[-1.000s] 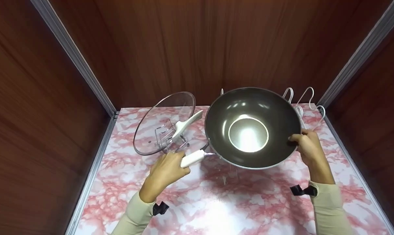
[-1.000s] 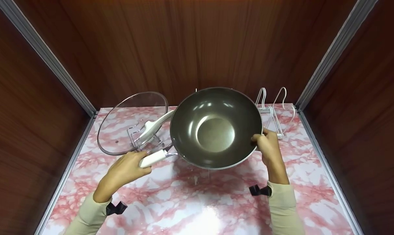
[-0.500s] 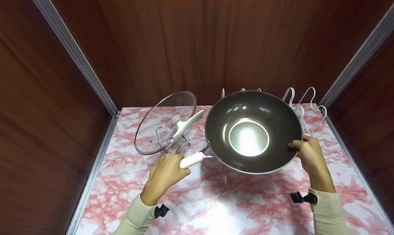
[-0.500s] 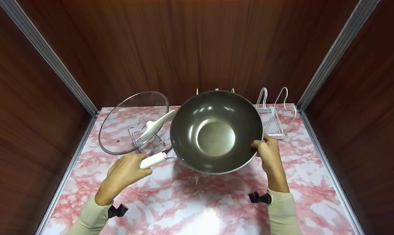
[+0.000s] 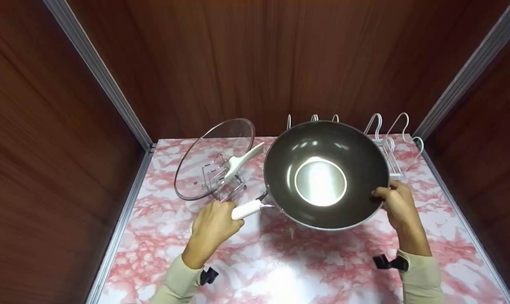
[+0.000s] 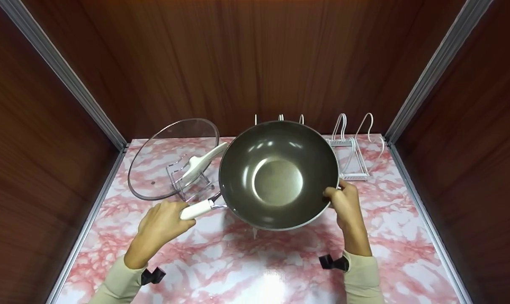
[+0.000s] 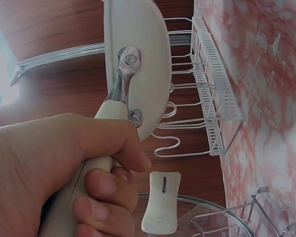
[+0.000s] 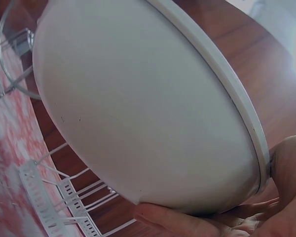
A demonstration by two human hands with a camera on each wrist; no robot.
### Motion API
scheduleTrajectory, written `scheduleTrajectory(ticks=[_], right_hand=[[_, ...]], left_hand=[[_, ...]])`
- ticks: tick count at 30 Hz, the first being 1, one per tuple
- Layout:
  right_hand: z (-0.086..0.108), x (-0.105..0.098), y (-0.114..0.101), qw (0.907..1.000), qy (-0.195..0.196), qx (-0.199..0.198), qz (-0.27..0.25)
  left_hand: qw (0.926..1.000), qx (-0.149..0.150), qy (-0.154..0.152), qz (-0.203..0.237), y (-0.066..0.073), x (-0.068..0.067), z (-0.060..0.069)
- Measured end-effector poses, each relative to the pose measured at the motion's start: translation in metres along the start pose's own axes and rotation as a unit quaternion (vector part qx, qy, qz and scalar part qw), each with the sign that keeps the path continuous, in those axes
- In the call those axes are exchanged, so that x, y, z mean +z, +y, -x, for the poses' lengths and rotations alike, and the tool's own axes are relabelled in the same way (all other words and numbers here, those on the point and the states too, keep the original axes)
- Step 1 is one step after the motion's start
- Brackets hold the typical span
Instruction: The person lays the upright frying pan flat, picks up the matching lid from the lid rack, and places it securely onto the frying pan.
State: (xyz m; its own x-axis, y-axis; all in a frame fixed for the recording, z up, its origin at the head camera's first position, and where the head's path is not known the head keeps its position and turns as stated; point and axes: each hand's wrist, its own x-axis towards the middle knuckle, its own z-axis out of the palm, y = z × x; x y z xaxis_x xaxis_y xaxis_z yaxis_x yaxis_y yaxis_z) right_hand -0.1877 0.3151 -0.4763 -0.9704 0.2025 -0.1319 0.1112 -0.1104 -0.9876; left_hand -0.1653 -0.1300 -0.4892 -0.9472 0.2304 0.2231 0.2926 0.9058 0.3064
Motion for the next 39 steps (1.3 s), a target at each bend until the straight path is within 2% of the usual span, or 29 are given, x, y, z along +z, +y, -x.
scheduleTrajectory(ticks=[19, 25, 32, 39], right_hand=[[0.015, -0.005, 0.020, 0.9994, 0.020, 0.029, -0.004], [0.018, -0.007, 0.026, 0.9989, 0.020, 0.041, 0.006], [0.022, -0.010, 0.035, 0.9977, 0.039, 0.053, -0.015], [0.025, -0.014, 0.044, 0.9970, 0.042, 0.060, -0.024]], left_hand=[[0.9998, 0.015, -0.002, -0.008, -0.006, 0.011, 0.006], [0.9998, 0.012, -0.010, -0.009, -0.007, 0.014, 0.007], [0.9995, 0.027, 0.000, -0.017, -0.007, 0.020, 0.009], [0.9995, 0.026, -0.007, -0.016, -0.007, 0.027, 0.011]])
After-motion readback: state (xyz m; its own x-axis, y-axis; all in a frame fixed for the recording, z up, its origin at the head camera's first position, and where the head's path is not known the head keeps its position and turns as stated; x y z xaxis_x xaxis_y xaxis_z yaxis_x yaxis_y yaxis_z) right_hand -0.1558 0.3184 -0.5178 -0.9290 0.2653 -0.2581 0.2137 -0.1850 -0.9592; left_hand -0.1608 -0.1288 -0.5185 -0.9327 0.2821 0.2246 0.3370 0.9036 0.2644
